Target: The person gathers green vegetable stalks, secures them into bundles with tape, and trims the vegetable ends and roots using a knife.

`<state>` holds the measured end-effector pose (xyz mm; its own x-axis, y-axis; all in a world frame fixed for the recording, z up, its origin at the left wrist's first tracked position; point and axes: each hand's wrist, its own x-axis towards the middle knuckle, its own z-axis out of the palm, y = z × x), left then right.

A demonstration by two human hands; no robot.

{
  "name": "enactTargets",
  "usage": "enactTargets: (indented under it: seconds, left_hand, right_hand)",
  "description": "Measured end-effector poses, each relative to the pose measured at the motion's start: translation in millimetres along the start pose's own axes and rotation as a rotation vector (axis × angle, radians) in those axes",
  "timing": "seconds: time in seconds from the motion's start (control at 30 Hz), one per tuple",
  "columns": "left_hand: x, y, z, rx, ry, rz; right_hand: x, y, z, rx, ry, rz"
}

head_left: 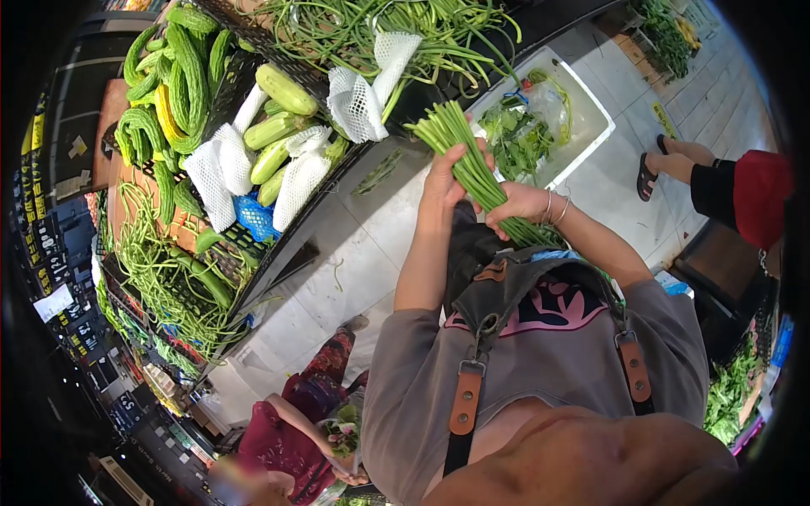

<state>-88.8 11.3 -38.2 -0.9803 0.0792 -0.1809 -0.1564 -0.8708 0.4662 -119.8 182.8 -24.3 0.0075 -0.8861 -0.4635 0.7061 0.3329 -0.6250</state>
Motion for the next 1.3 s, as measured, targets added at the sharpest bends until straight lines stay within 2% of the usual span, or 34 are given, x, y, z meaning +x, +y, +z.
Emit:
enactTargets:
  seconds: [0.17,0.27,0.4,0.43,0.5,0.53,0.6,0.67,0.77,0.83,0.9,0.97,1.03,1.1,1.17,1.23,1.3]
  left_hand:
    - [21,-44,-58,-0.157,0.244,-0.232]
    - [16,-47,-62,-0.279,0.335,-0.194]
    - [36,-5,-64,-0.203,0.328,-0.135]
    - [51,9,-76,-0.296,0.31,-0.173]
    - [60,27,-79,-0.198,0.27,-0.174]
    - [56,18,-84,-0.196,0.265,-0.18]
    - [35,-12,-89,-0.341,0.326,-0.059]
    - [20,-21,-72,-0.295,0.319,-0.083]
    - [39,0,-69,-0.263,0.299,-0.105]
    - [63,34,-66,-0.307,0.408,-0.078]
    - [59,24,-72,-0.307,0.406,-0.078]
    - [32,-4,-70,-0.352,0.527,-0.035]
    - [24,-11,-67,-0.32,0.514,-0.05]
    - [36,-5,-73,-0.331,0.525,-0.174]
    - [68,31,-85,-0.284,0.41,-0.123]
    - [63,36,-83,-0.301,0.355,-0.193]
    - [41,13,-63,-0.271,0.423,-0.157]
  right_hand:
    - [11,33,-19,0.092,0.164,0.083]
    - [17,31,-20,0.075,0.208,0.133]
    - [63,2,-32,0.023,0.248,0.088]
    - [75,-6,-34,-0.012,0.269,0.06]
    - [85,-20,-27,0.018,0.305,0.055]
    - [87,-26,-26,0.035,0.34,0.036]
    - [71,-11,-27,-0.017,0.307,0.059]
    - [57,12,-24,-0.051,0.288,0.118]
    - [68,-18,-27,-0.025,0.306,0.069]
    - [86,-31,-39,0.023,0.321,0.049]
    - [91,-40,-43,-0.087,0.294,0.068]
    - [73,-25,-30,-0.084,0.288,0.106]
    - [60,-15,-15,-0.001,0.306,0.176]
    - [73,-22,-19,-0.021,0.37,0.197]
    - [99,-46,-39,0.038,0.351,0.121]
    - [101,-55,-35,0.072,0.334,0.119]
    - [76,-47,-15,-0.011,0.342,0.085]
